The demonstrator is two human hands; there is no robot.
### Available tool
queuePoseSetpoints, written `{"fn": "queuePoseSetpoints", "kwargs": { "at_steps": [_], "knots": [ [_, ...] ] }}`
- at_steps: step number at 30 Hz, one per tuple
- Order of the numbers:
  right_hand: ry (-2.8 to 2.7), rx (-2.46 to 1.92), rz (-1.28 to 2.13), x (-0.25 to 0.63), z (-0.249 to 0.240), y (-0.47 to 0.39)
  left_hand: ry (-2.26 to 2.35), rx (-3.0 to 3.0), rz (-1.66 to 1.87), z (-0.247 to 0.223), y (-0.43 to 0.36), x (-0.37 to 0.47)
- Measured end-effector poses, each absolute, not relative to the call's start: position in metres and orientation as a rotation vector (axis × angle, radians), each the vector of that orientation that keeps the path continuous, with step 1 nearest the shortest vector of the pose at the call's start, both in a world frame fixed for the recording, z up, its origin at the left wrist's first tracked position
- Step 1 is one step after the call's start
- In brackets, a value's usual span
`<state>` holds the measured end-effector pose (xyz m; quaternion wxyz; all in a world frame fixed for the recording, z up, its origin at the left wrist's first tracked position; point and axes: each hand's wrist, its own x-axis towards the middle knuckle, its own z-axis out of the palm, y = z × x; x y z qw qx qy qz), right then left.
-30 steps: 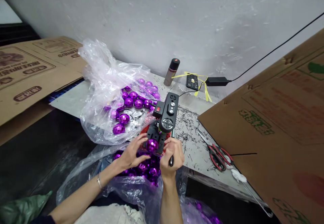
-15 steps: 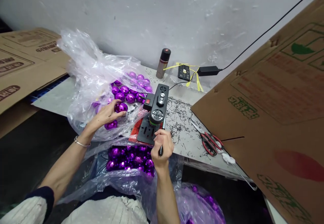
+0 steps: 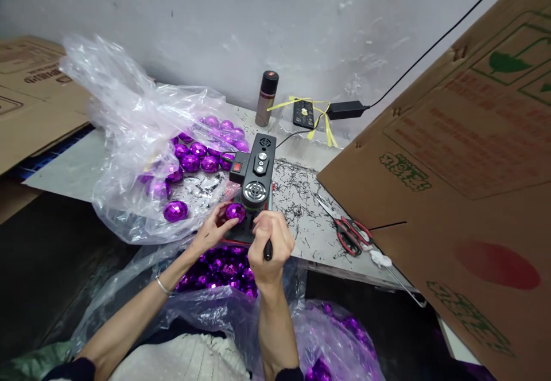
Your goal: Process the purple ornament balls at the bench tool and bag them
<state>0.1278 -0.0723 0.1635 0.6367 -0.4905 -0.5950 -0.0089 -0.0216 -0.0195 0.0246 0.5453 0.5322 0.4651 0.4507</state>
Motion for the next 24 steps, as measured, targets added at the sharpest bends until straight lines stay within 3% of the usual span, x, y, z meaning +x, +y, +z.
{"fn": "queuePoseSetpoints", "kwargs": {
  "at_steps": [9, 15, 24],
  "knots": [
    [-1.396, -1.109, -0.069, 0.130, 0.155, -0.075, 1.239, 2.101, 1.032, 0.016, -0.013, -0.013],
    [-1.428, -1.107, -0.076, 0.131, 0.147, -0.078, 1.219, 2.150, 1.152, 0.003, -0.013, -0.003],
    [-1.375, -0.981, -0.218, 0.127, 0.091, -0.067, 1.243, 2.096, 1.159, 0.003, -0.015, 0.000]
  ]
}}
